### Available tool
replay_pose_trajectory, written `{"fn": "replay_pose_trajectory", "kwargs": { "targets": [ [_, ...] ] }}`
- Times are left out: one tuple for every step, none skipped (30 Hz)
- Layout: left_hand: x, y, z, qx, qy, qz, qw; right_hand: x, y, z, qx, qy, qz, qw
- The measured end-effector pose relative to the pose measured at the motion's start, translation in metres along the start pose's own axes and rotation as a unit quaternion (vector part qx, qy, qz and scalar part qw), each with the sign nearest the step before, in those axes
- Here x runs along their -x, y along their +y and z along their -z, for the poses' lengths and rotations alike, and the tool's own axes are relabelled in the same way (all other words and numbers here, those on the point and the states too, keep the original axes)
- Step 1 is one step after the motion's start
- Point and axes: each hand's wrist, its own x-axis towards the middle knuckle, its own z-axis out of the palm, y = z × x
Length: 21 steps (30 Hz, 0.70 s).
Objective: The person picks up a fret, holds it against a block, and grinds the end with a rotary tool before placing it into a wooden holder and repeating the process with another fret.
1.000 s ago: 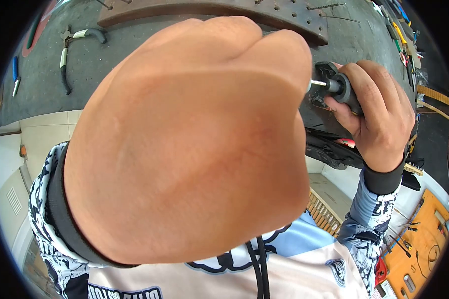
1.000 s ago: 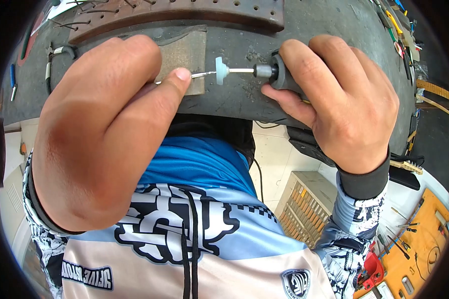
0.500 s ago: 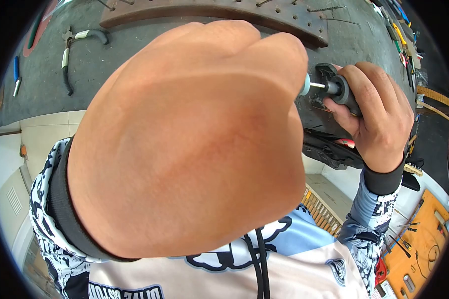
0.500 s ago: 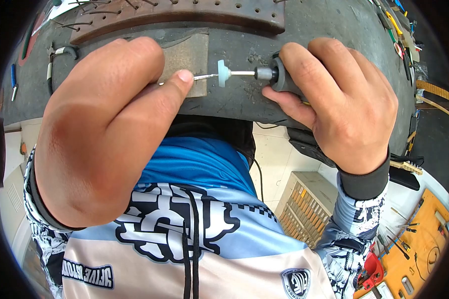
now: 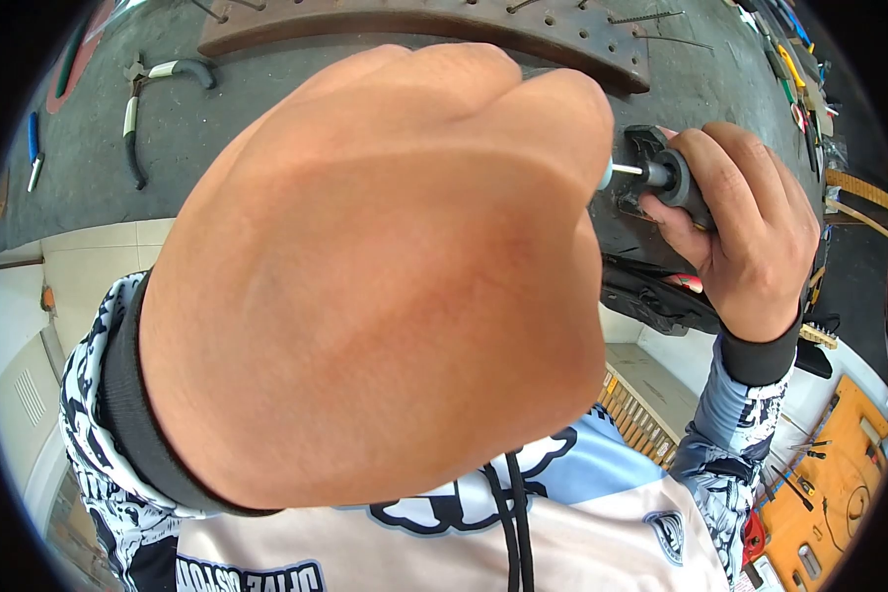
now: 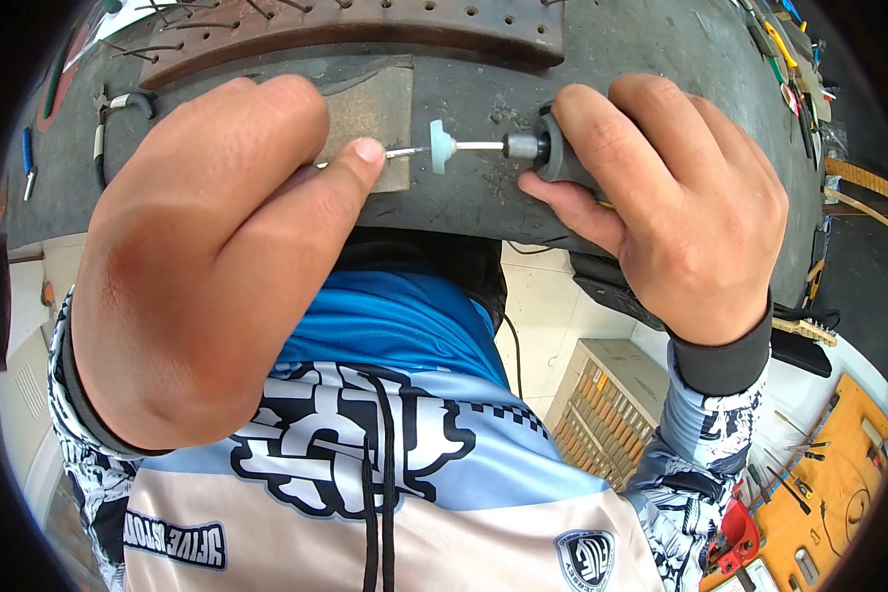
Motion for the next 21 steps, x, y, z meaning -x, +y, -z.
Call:
{"fn": "replay_pose_trajectory", "kwargs": {
  "targets": [
    [0.0, 0.0, -0.001, 0.001, 0.01, -0.001, 1.0, 0.0, 0.0, 0.0, 0.0, 0.0, -0.001, 1.0],
    [0.0, 0.0, -0.002, 0.002, 0.019, -0.001, 1.0, 0.001, 0.0, 0.0, 0.0, -0.001, -0.002, 1.0],
    [0.0, 0.001, -0.002, 0.003, 0.019, -0.002, 1.0, 0.001, 0.0, 0.0, 0.001, 0.0, -0.001, 1.0],
    [0.0, 0.002, -0.001, 0.002, 0.014, 0.008, 1.0, 0.001, 0.0, 0.0, 0.002, 0.002, 0.0, 1.0],
    [-0.001, 0.003, -0.001, 0.001, 0.009, 0.017, 1.0, 0.002, 0.0, 0.0, 0.003, 0.002, -0.001, 1.0],
    [-0.002, 0.005, 0.001, 0.002, 0.009, 0.017, 1.0, 0.001, 0.0, 0.0, 0.002, 0.003, -0.001, 1.0],
    [-0.004, 0.007, 0.003, -0.012, -0.015, 0.028, 0.999, 0.001, 0.0, 0.0, 0.0, 0.004, -0.001, 1.0],
    [-0.005, 0.007, 0.004, -0.026, -0.038, 0.039, 0.998, 0.001, 0.0, 0.0, 0.0, 0.004, -0.001, 1.0],
    [-0.005, 0.007, 0.004, -0.026, -0.039, 0.039, 0.998, 0.001, -0.001, 0.0, 0.001, 0.004, -0.002, 1.0],
    [-0.006, 0.007, 0.003, -0.027, -0.034, 0.039, 0.998, 0.001, -0.001, 0.001, 0.003, 0.003, -0.003, 1.0],
    [-0.006, 0.007, 0.002, -0.028, -0.029, 0.039, 0.998, 0.001, -0.001, 0.001, 0.003, 0.003, -0.004, 1.0],
    [-0.006, 0.008, 0.001, -0.029, -0.03, 0.039, 0.998, 0.002, 0.0, 0.001, 0.001, 0.004, -0.004, 1.0],
    [-0.005, 0.008, -0.001, -0.023, -0.019, 0.042, 0.999, 0.002, 0.0, 0.001, 0.0, 0.004, -0.003, 1.0],
    [-0.005, 0.009, -0.002, -0.017, -0.007, 0.046, 0.999, 0.003, 0.0, 0.001, 0.0, 0.004, -0.004, 1.0],
    [-0.006, 0.009, -0.001, -0.017, -0.008, 0.046, 0.999, 0.003, 0.0, 0.001, -0.001, 0.003, -0.004, 1.0],
    [-0.007, 0.01, 0.0, -0.018, -0.017, 0.049, 0.999, 0.003, 0.0, 0.0, -0.001, 0.003, -0.005, 1.0],
    [-0.008, 0.01, 0.001, -0.019, -0.024, 0.051, 0.998, 0.003, 0.0, 0.0, -0.001, 0.003, -0.005, 1.0],
    [-0.008, 0.01, 0.001, -0.019, -0.025, 0.051, 0.998, 0.003, 0.0, 0.0, -0.002, 0.003, -0.005, 1.0],
    [-0.008, 0.01, 0.002, -0.018, -0.027, 0.051, 0.998, 0.003, 0.0, 0.001, -0.003, 0.002, -0.004, 1.0],
    [-0.008, 0.01, 0.002, -0.017, -0.031, 0.05, 0.998, 0.003, 0.0, 0.001, -0.003, 0.002, -0.004, 1.0],
    [-0.007, 0.009, 0.002, -0.017, -0.031, 0.05, 0.998, 0.002, 0.0, 0.002, -0.004, 0.0, -0.002, 1.0]
  ]
}}
